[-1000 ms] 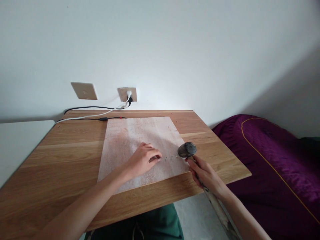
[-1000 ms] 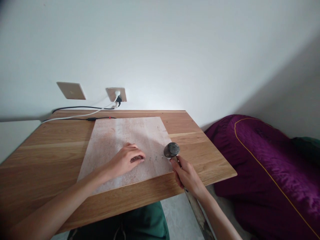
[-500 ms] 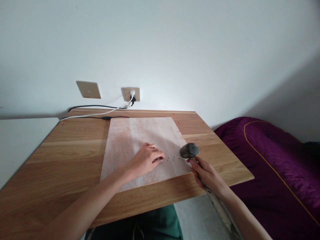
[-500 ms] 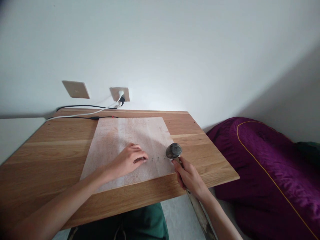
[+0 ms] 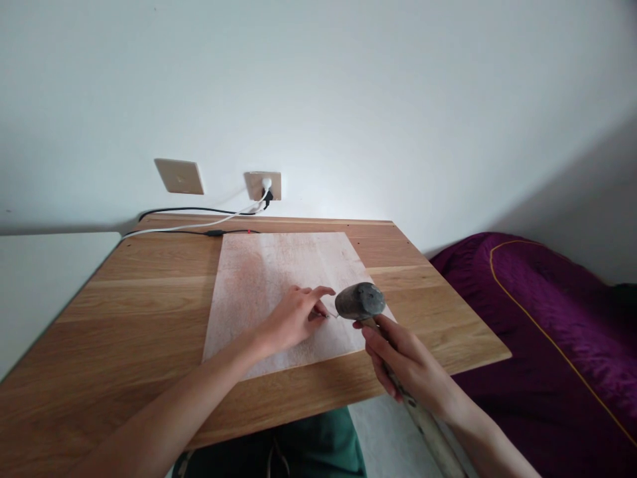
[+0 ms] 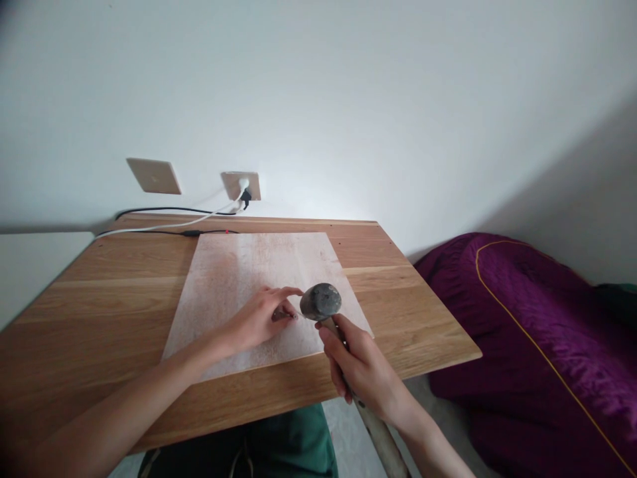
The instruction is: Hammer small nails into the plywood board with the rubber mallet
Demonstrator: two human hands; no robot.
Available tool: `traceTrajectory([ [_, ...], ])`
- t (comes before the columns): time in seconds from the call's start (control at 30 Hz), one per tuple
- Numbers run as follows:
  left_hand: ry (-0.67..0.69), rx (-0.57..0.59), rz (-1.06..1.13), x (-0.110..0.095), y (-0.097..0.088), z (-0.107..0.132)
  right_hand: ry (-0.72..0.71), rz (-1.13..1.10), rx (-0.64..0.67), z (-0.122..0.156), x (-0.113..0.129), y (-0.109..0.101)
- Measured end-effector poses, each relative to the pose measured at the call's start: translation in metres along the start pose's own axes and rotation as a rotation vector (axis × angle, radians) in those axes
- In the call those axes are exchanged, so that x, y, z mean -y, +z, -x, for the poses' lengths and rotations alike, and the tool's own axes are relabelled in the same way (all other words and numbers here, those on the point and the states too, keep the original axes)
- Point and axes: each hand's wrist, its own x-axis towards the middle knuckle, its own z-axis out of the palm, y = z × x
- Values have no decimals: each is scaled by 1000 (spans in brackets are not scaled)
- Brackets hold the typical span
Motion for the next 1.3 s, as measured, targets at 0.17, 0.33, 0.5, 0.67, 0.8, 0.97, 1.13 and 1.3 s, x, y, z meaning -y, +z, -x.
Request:
traceTrajectory([
  [0.17,-10,-5,-37,-1,-2,1,43,26,103,-5,-8,8],
  [0.33,-20,-6,-55,-1,-2,2,19,127,87,-5,-15,13],
  [0.5,-2,-19,-45,2,-1,2,29,157,74,-3,-7,13],
  [0.67,7,-6,-44,0,-3,3,21,161,69,-4,-6,15],
  [0.8,7,-4,-79,-1,-3,2,11,168,54,-4,-7,16],
  [0.97,-3,7,-74,0,-1,2,6,159,58,-3,-6,16],
  [1.13,11,16,-72,-1,-4,3,2,162,49,-1,-6,17],
  [1.3,2,5,-66,2,-1,3,18,211,57,-1,-3,18],
])
